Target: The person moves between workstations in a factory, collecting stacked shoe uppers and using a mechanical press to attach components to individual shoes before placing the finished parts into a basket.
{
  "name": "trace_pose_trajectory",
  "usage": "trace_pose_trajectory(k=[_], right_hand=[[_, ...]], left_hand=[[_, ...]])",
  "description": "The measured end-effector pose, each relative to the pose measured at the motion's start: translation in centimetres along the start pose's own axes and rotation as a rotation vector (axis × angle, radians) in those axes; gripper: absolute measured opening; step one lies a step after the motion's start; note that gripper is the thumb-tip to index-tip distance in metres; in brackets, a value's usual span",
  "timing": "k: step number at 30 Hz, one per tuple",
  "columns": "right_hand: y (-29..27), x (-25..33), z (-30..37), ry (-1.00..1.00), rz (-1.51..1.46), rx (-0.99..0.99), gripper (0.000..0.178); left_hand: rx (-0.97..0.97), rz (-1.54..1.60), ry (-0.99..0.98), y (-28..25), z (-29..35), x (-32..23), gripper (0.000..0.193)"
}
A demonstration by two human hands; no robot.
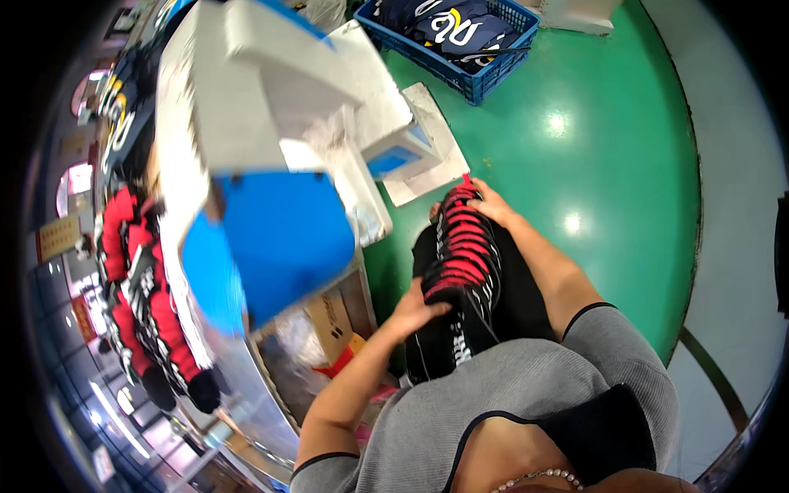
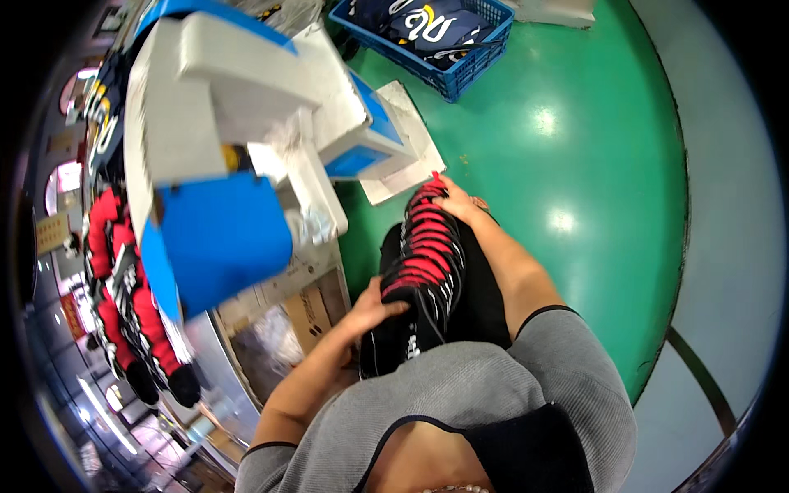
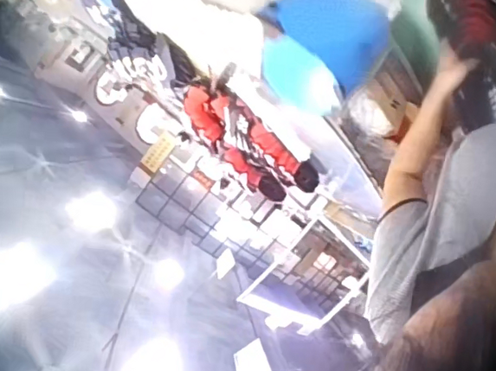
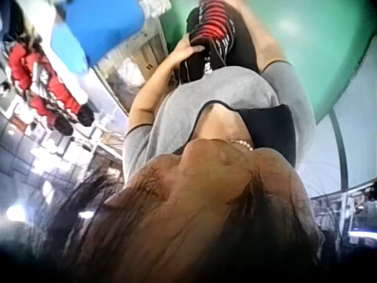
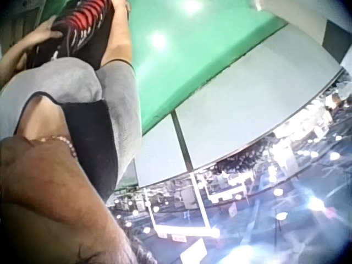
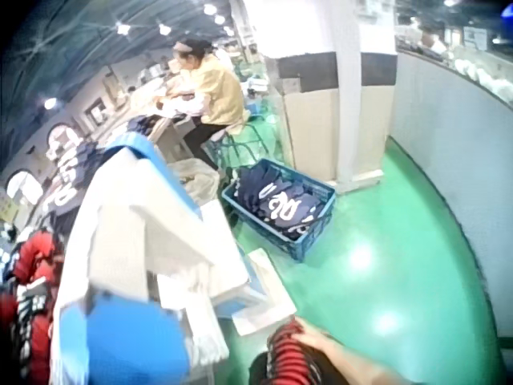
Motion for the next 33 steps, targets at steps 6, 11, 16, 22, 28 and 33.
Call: trace_pose_trajectory(k=[6, 11, 16, 22, 28, 33], right_hand=[[2.0, 16.9, 13.5, -0.122, 0.094, 0.357, 0.066], [4.7, 18.0, 19.8, -0.316, 1.014, 0.747, 0.094], [6.9, 21.8, 21.0, -0.063, 1.322, 0.642, 0.074], [6.1, 21.6, 20.6, -0.077, 1.217, 0.669, 0.063], [7.4, 21.0, 18.0, 0.147, 1.298, 0.792, 0.069], [5.8, 24.1, 17.3, 0.312, 0.937, 0.879, 0.062]], left_hand=[[-0.262, 0.021, -0.104, 3.2, 1.8, -1.7, 0.08], [-0.439, -0.128, 0.049, 6.1, 2.3, -3.0, 0.086], [0.354, 0.412, 0.289, 3.1, 4.8, -0.8, 0.09], [-0.619, 1.021, 0.695, -15.5, -1.2, 9.1, 0.059], [-1.135, 0.908, 0.709, -26.1, -7.1, 10.9, 0.072], [-1.089, 0.815, 0.616, -28.2, -9.1, 7.7, 0.07]])
Point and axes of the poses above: each hand's wrist, its own z-axis away from the middle knuckle, its own y-axis out of the palm, x = y × z, the point moved 5 cm from there along -z, towards the middle knuckle, and after that the axes turned 12 degrees about x, right-handed, at the moved point
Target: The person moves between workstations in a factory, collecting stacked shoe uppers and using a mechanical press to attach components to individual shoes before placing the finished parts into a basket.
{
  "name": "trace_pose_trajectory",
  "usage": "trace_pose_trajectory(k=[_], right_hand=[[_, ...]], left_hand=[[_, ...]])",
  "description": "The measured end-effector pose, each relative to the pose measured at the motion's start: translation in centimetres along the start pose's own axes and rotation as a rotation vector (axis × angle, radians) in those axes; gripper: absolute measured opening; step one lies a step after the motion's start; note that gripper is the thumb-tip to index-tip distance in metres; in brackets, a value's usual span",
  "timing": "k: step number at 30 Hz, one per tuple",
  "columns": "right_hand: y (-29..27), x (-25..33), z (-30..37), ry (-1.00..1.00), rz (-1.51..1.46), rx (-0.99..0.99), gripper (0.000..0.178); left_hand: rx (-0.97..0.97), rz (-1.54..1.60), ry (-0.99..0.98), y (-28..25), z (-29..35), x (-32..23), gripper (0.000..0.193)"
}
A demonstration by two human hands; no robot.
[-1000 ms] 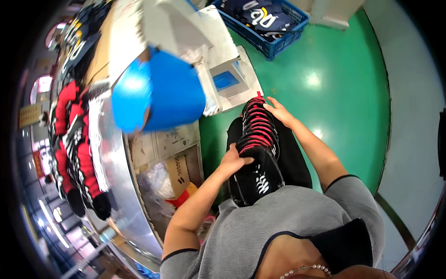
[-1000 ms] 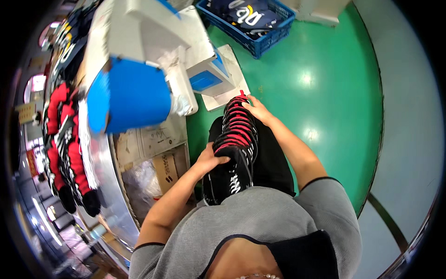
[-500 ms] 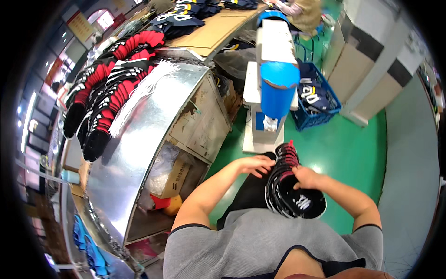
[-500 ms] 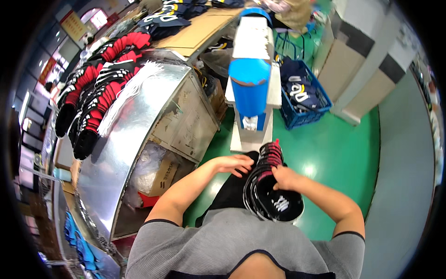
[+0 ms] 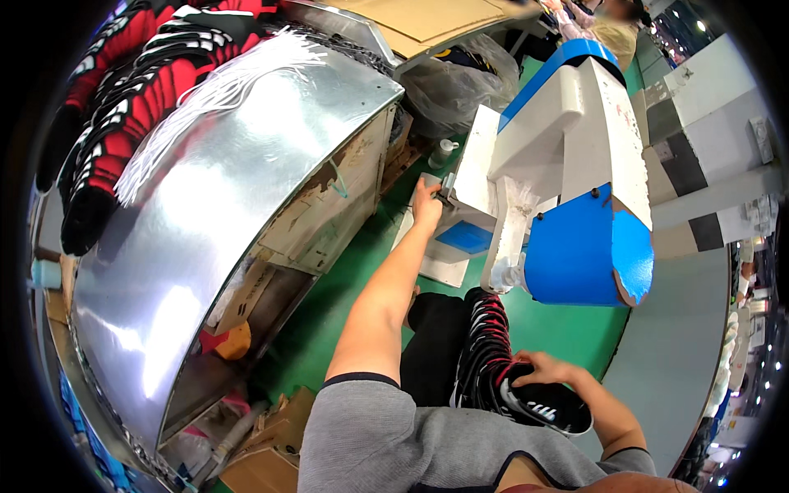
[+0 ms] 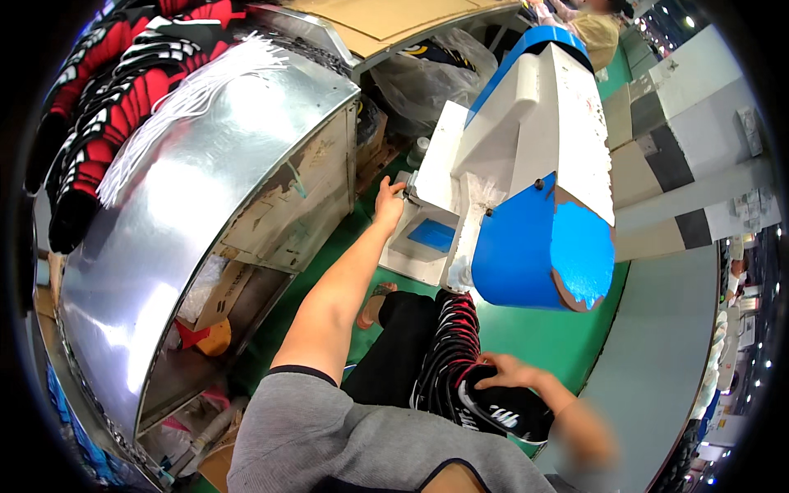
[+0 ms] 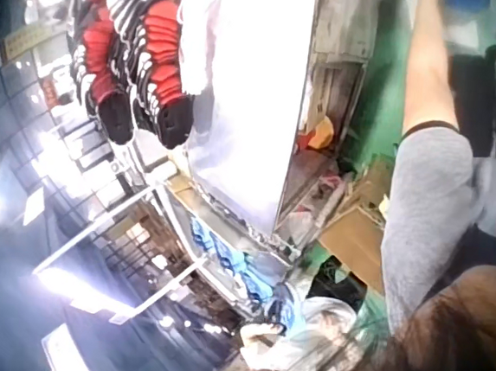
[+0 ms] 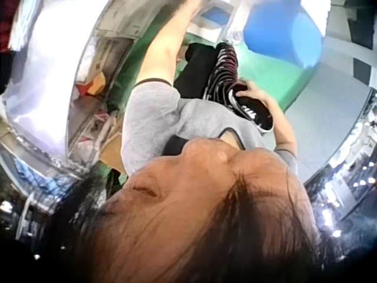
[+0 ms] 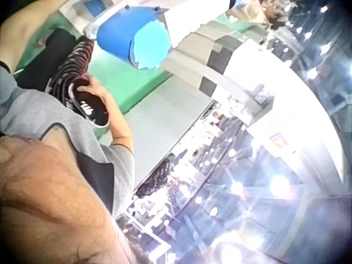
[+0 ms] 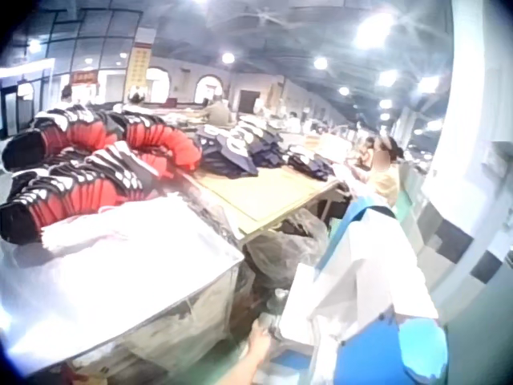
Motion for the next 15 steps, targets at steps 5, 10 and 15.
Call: trace_pose_trajectory(k=[5, 10, 15], right_hand=[[0.2, -0.2, -0.4, -0.057, 0.052, -0.041, 0.063], [2.2, 1.4, -1.6, 0.076, 0.201, -0.048, 0.074], [3.9, -3.1, -0.4, -0.127, -0.161, 0.0, 0.073]], left_hand=[[0.039, -0.179, 0.024, -1.2, -2.0, -0.3, 0.059], [0.202, -0.367, 0.058, -0.4, -2.4, -0.5, 0.069], [0.296, -0.078, -0.014, 2.8, 5.9, -2.6, 0.08]])
Point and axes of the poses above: each hand's wrist, its own z-axis away from the middle knuckle, its own y-axis out of the palm, x = y × z, the point moved 5 cm from there along -z, towards the middle knuckle, and after that the axes turned 12 degrees about x, right-handed, at the moved point
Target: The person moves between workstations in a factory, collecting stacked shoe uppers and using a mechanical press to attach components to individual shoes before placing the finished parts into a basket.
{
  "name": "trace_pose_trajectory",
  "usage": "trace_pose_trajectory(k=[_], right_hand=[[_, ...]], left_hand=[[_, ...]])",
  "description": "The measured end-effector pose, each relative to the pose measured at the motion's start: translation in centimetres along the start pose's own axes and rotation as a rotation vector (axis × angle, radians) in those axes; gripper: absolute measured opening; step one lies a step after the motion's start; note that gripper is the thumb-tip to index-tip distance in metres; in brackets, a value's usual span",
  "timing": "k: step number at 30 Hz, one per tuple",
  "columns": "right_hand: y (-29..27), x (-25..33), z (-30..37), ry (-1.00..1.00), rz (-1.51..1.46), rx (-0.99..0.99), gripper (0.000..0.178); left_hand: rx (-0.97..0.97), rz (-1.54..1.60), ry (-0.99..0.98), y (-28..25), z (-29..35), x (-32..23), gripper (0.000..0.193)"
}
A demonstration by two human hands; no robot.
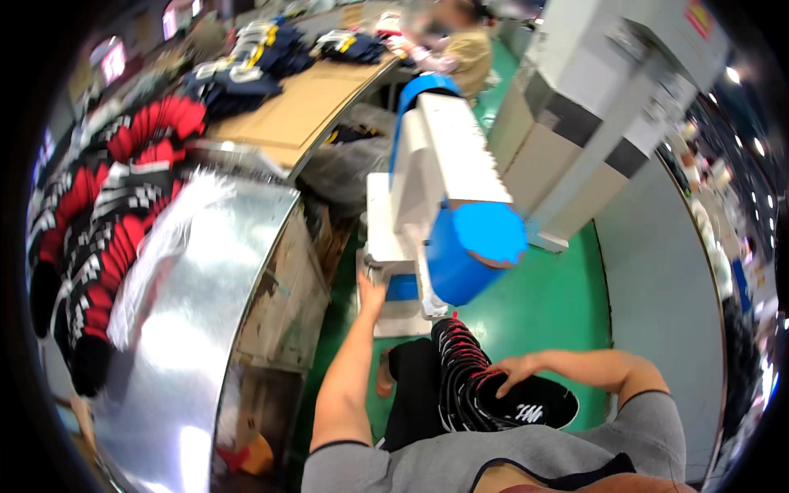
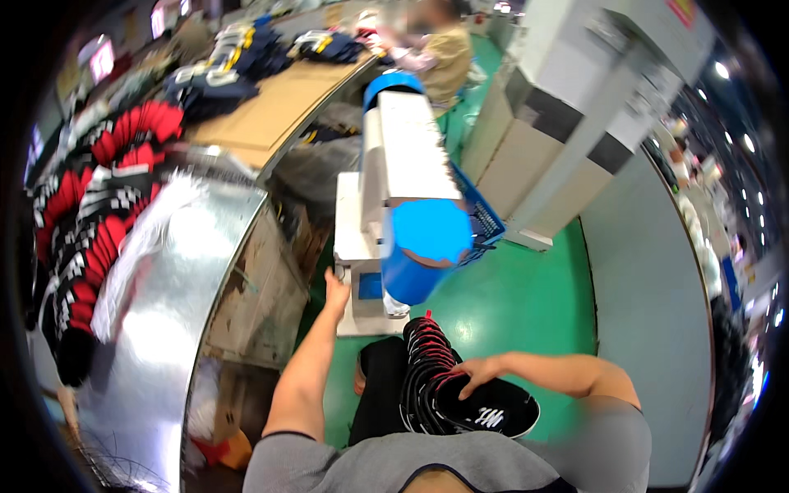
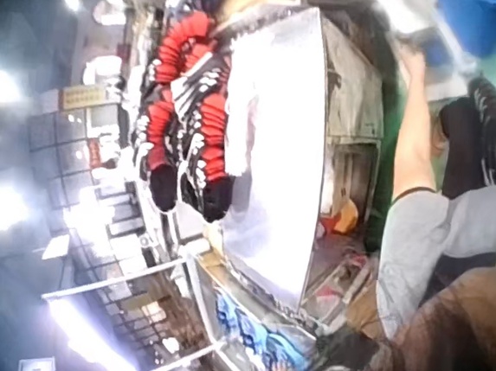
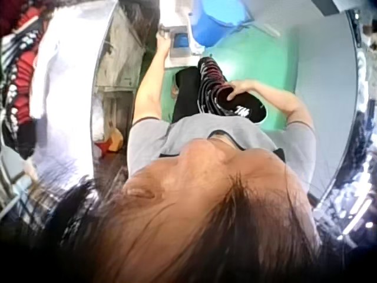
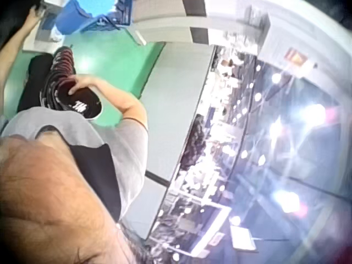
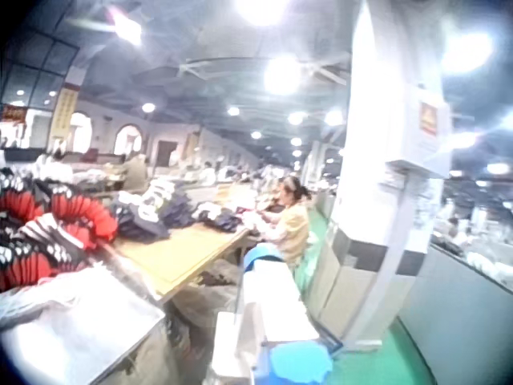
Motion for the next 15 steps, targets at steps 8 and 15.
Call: trace_pose_trajectory(k=[8, 15], right_hand=[[2.6, 5.2, 10.4, -0.065, -0.401, -0.346, 0.067], [2.1, 13.7, 23.8, -0.538, 0.109, -1.749, 0.068]], left_hand=[[0.516, 0.261, 0.016, 1.1, 18.3, -6.7, 0.034], [0.914, 0.305, 0.609, 5.8, 40.5, -31.4, 0.044]])
Point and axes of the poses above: each hand's wrist, its own z-axis away from the middle knuckle, its own y-axis out of the palm, x = y × z, the point moved 5 cm from there along -z, towards the middle knuckle, and after that the axes turned 12 degrees about x, right-handed, at the moved point
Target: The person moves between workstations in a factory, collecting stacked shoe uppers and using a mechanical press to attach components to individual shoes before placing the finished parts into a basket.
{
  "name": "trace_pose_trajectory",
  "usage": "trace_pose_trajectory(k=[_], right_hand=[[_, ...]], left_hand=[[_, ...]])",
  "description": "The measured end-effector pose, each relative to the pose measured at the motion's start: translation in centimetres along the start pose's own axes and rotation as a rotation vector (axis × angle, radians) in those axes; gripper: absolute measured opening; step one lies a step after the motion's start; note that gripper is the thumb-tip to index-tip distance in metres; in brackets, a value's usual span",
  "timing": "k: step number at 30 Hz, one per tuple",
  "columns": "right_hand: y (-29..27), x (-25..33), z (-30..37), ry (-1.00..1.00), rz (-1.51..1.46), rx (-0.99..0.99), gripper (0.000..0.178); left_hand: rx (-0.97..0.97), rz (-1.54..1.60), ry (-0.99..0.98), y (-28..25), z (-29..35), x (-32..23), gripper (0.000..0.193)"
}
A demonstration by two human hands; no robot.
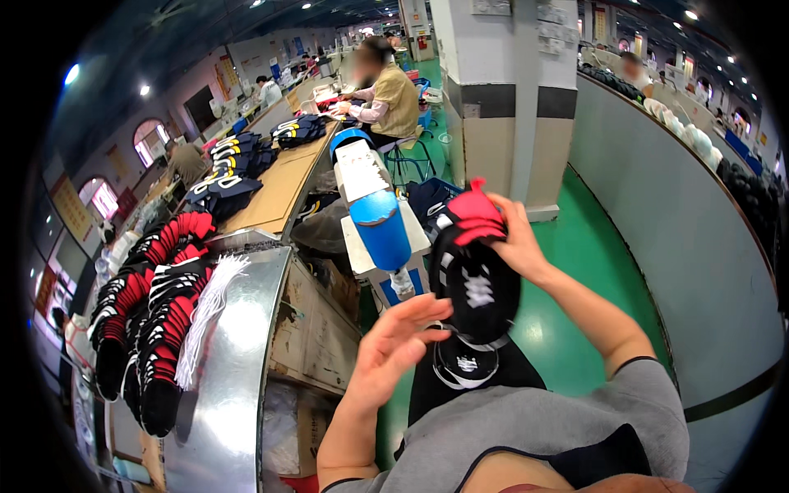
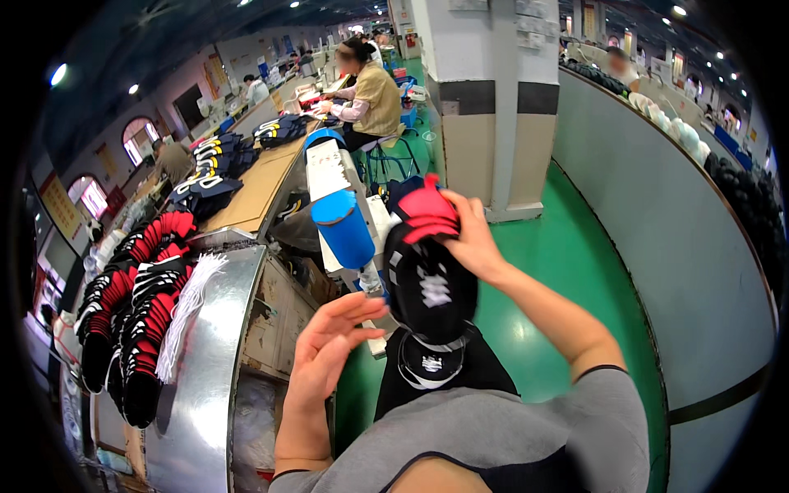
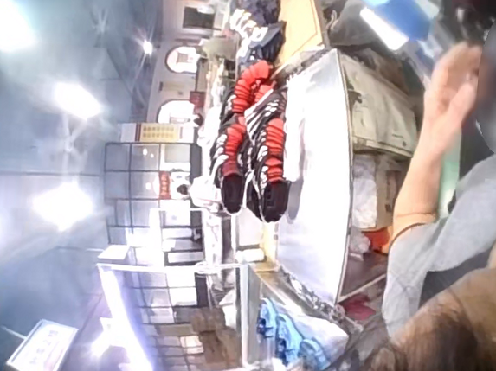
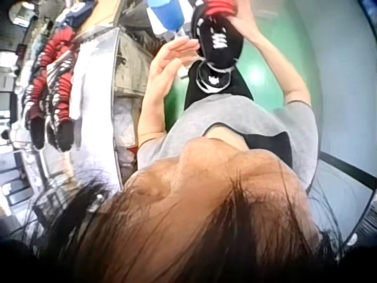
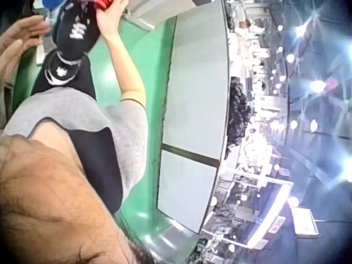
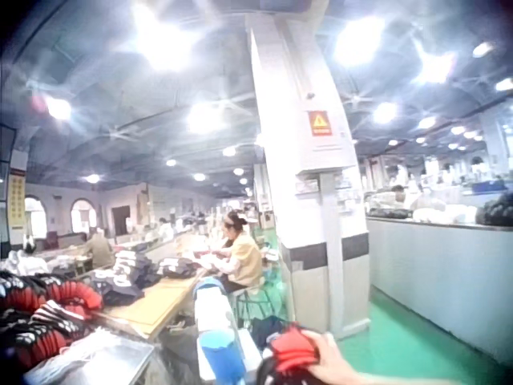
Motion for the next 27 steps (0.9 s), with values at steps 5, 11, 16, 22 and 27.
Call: trace_pose_trajectory(k=[5, 11, 16, 22, 27], right_hand=[[3.4, 8.1, 2.3, -0.338, 0.075, -0.29, 0.071], [12.0, 4.8, 5.7, -0.255, -0.349, 0.37, 0.098], [20.5, -0.1, 2.5, -0.014, -0.552, 0.664, 0.06], [28.7, -8.7, 2.2, 0.343, -0.702, 0.521, 0.043], [30.9, -14.1, 3.1, 0.487, -0.781, 0.412, 0.023]], left_hand=[[-0.26, 0.227, 0.006, 0.8, -3.0, 5.1, 0.058], [-0.616, 0.299, -0.054, -4.1, 2.0, 8.9, 0.048], [-0.664, 0.067, -0.319, -8.8, 7.4, 14.4, 0.052], [-0.757, 0.082, -0.435, -13.4, 9.2, 19.0, 0.072], [-0.983, -0.027, -0.565, -18.7, 13.8, 22.7, 0.053]])
Point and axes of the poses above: each hand's wrist, its own z-axis away from the middle knuckle, its own y-axis out of the palm, x = y × z, the point moved 5 cm from there along -z, towards the middle knuckle, and after that the axes turned 12 degrees about x, right-handed, at the moved point
